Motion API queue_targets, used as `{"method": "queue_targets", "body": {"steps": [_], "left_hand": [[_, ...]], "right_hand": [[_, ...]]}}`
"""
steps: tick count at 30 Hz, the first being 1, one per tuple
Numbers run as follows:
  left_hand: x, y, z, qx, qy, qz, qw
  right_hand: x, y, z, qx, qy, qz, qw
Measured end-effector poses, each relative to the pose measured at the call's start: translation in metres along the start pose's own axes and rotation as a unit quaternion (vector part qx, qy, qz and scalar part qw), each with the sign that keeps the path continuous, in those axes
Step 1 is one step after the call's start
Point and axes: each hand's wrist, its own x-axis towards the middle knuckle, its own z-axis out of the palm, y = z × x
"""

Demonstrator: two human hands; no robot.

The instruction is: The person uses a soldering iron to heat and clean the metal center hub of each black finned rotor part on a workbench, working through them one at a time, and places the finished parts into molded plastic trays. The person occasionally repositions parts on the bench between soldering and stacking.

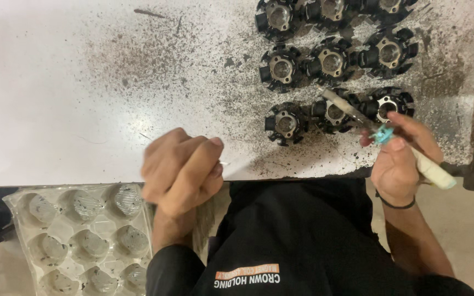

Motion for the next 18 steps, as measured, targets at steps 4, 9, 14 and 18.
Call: {"method": "queue_targets", "body": {"steps": [4,9,14,18], "left_hand": [[0.041,0.001,0.003,0.072,-0.021,-0.055,0.996],[0.012,-0.063,0.107,0.038,-0.151,-0.145,0.977],[-0.042,-0.077,0.123,0.037,-0.202,-0.210,0.956],[-0.049,-0.076,0.120,0.015,-0.228,-0.237,0.944]], "right_hand": [[0.034,-0.006,0.018,-0.135,-0.057,0.022,0.989],[0.061,0.010,0.045,-0.106,-0.069,0.084,0.988],[0.061,0.024,0.051,-0.104,-0.058,0.111,0.987],[0.058,0.031,0.049,-0.112,-0.051,0.102,0.987]]}}
